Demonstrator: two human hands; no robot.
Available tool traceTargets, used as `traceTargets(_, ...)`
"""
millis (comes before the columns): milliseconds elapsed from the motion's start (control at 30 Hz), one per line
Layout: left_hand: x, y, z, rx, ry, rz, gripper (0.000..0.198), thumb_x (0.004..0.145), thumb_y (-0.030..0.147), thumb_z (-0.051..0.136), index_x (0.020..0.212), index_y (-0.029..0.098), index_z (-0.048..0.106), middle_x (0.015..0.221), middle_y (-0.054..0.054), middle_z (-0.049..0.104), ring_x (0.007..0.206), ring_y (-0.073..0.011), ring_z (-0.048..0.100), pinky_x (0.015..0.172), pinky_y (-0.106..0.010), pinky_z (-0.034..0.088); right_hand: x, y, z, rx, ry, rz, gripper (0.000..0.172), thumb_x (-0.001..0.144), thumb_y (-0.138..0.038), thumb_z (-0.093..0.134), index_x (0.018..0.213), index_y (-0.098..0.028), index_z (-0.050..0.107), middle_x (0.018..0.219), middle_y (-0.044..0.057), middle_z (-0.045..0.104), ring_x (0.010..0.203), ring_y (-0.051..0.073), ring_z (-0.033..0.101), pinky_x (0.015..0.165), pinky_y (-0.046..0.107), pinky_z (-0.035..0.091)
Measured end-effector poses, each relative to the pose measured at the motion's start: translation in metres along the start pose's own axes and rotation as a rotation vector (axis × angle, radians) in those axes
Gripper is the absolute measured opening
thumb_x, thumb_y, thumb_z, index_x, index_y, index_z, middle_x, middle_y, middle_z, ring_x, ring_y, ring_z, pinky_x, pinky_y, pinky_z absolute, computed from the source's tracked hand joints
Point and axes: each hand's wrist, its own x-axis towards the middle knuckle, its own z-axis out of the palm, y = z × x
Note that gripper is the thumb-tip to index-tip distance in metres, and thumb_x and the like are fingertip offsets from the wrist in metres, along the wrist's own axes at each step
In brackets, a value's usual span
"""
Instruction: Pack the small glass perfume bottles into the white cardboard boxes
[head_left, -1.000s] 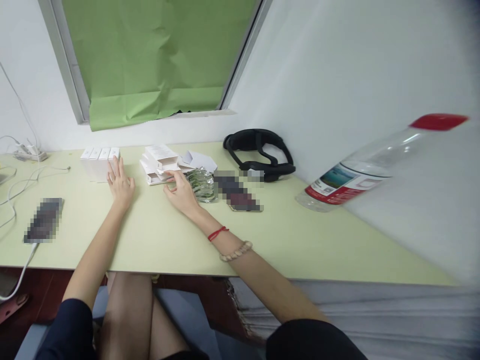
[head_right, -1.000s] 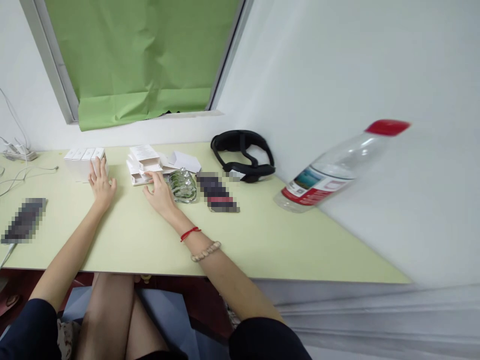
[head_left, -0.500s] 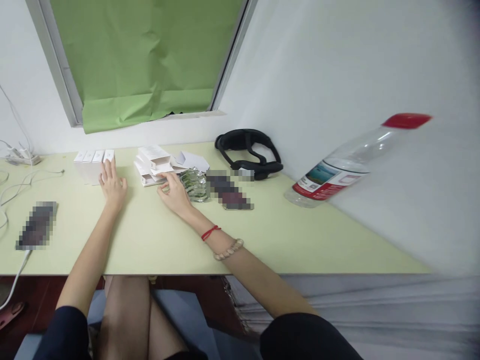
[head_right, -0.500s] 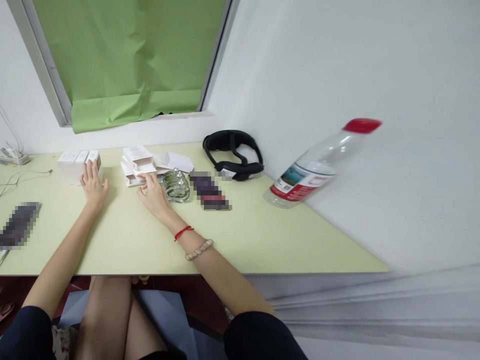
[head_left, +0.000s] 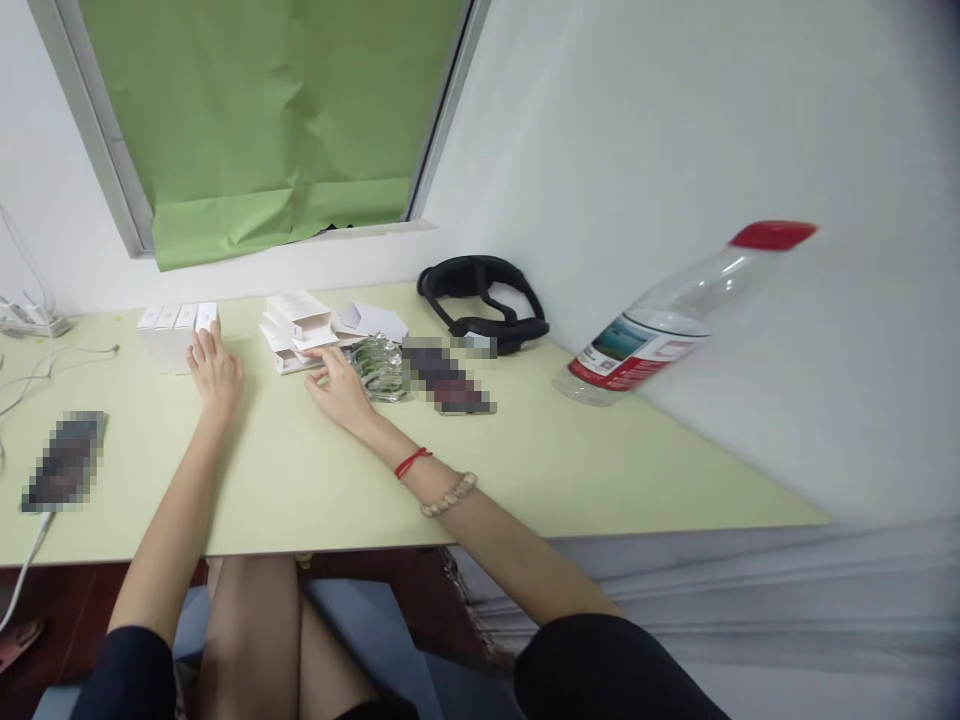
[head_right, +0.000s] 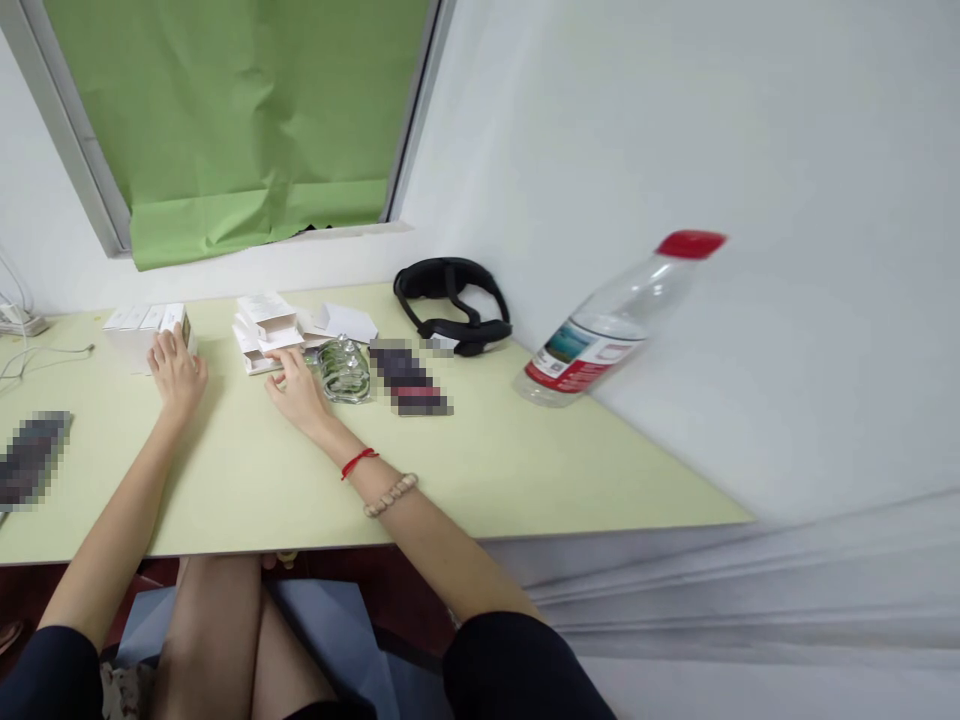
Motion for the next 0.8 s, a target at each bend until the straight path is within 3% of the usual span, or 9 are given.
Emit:
traceTargets(167, 0.0, -0.002, 0.003, -0.032, 0.058, -0.018, 0.05, 0.084, 0.021, 0.044, 0.133, 0.011, 0.043, 0.135, -0.022, 0.042, 0.133, -0.0355, 0.033, 0.107, -0.051, 0.029, -0.001, 0.0, 0.0, 0.002, -0.013, -0.006, 0.033, 0.077, -0.016, 0.049, 0.108, -0.015, 0.057, 0.113, 0.011, 0.056, 0.07, 0.016, 0.062, 0.075, 0.036, 0.054)
traceTargets(433, 0.0, -0.004, 0.004, -0.134, 0.038, -0.039, 0.048, 0.083, 0.016, 0.047, 0.131, 0.01, 0.04, 0.139, -0.025, 0.029, 0.123, -0.0311, 0.045, 0.097, -0.041, 0.042, -0.001, 0.002, 0.0, 0.013, -0.016, 0.004, 0.034, 0.076, -0.015, 0.049, 0.108, -0.015, 0.058, 0.114, 0.011, 0.056, 0.069, 0.016, 0.062, 0.07, 0.035, 0.054)
traceTargets(533, 0.0, -0.006, 0.003, -0.132, 0.056, -0.089, 0.038, 0.087, 0.019, 0.048, 0.124, 0.014, 0.045, 0.134, -0.021, 0.035, 0.121, -0.029, 0.047, 0.094, -0.038, 0.045, -0.002, 0.001, 0.0, 0.008, -0.023, 0.009, 0.033, 0.076, -0.015, 0.049, 0.108, -0.016, 0.058, 0.114, 0.011, 0.056, 0.069, 0.016, 0.062, 0.068, 0.034, 0.054)
traceTargets(633, 0.001, -0.007, -0.001, -0.101, 0.063, -0.125, 0.026, 0.091, 0.022, 0.041, 0.115, 0.017, 0.05, 0.125, -0.017, 0.045, 0.112, -0.0282, 0.052, 0.081, -0.036, 0.05, -0.002, 0.001, 0.0, -0.004, -0.031, 0.018, 0.032, 0.076, -0.015, 0.049, 0.107, -0.016, 0.059, 0.114, 0.011, 0.056, 0.069, 0.015, 0.062, 0.066, 0.033, 0.053)
traceTargets(800, 0.001, -0.006, -0.007, -0.089, 0.066, -0.14, 0.023, 0.092, 0.023, 0.039, 0.109, 0.018, 0.053, 0.116, -0.016, 0.049, 0.103, -0.0268, 0.056, 0.069, -0.032, 0.049, -0.002, 0.002, 0.001, -0.021, -0.045, 0.0, 0.028, 0.077, -0.016, 0.048, 0.102, -0.014, 0.06, 0.11, 0.01, 0.055, 0.067, 0.014, 0.062, 0.067, 0.032, 0.052)
